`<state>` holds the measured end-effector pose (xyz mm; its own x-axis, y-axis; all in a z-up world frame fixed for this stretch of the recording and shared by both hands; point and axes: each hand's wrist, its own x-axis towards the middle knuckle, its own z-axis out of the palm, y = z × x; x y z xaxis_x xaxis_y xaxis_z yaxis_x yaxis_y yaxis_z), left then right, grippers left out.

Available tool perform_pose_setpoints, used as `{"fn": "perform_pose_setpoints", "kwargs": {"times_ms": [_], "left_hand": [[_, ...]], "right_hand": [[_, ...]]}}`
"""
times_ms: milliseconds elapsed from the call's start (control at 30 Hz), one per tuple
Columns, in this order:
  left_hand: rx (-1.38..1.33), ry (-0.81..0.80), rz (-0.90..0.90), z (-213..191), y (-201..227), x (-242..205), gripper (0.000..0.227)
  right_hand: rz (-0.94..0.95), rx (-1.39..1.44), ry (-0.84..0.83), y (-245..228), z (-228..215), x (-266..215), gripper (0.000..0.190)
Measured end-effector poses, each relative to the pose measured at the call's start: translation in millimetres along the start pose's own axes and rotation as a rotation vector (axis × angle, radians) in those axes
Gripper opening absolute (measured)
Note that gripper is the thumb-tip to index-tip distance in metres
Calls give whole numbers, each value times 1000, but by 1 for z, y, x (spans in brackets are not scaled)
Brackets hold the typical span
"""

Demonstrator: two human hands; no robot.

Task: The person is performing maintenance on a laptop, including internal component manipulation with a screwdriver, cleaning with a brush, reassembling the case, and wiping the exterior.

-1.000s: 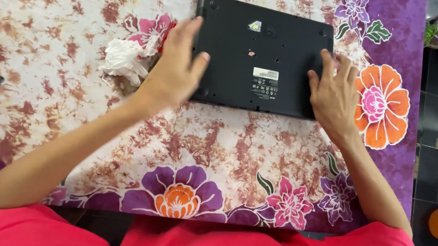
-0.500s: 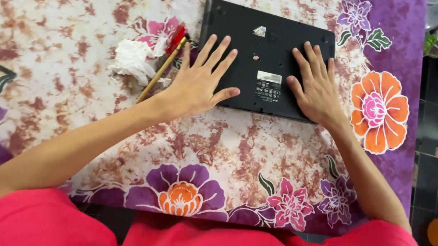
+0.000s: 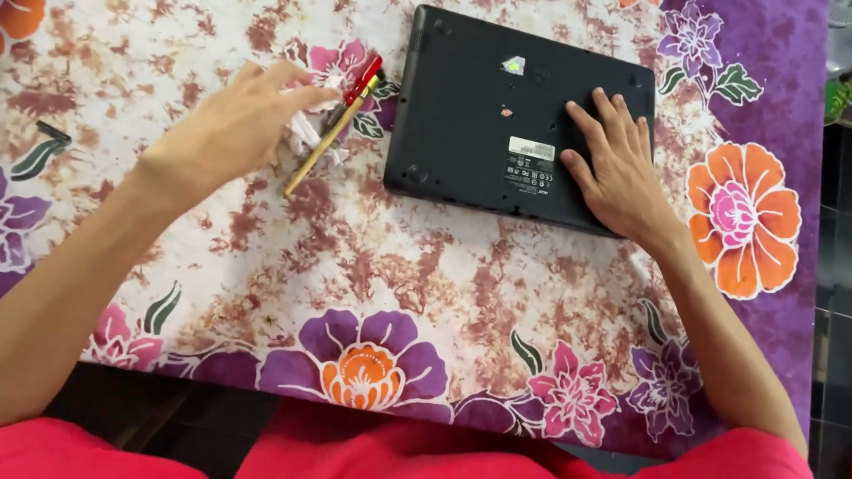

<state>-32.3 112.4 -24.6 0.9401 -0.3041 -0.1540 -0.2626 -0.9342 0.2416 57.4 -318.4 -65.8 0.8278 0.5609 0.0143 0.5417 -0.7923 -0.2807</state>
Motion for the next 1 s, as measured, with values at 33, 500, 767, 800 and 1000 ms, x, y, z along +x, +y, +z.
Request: {"fn": "perform_pose_setpoints", "kwargs": {"times_ms": [33,500,767,800,1000], "left_hand": [[-37,33,8,0,-3,0,79],[-156,634,180,-18,17,29,13],[-1104,380,373,16,119,75,12],[-1068,393,305,24,120,80,13],[-989,353,178,49,119,91,37]], "right_hand": [[0,-2,-20,-2,-2,1,57],[-318,218,324,-57,-41,-18,31],[-501,270,435,-84,5,12,47],[-481,256,460,-86,8,12,43],[-478,279,450,-78,28,21,21]]}}
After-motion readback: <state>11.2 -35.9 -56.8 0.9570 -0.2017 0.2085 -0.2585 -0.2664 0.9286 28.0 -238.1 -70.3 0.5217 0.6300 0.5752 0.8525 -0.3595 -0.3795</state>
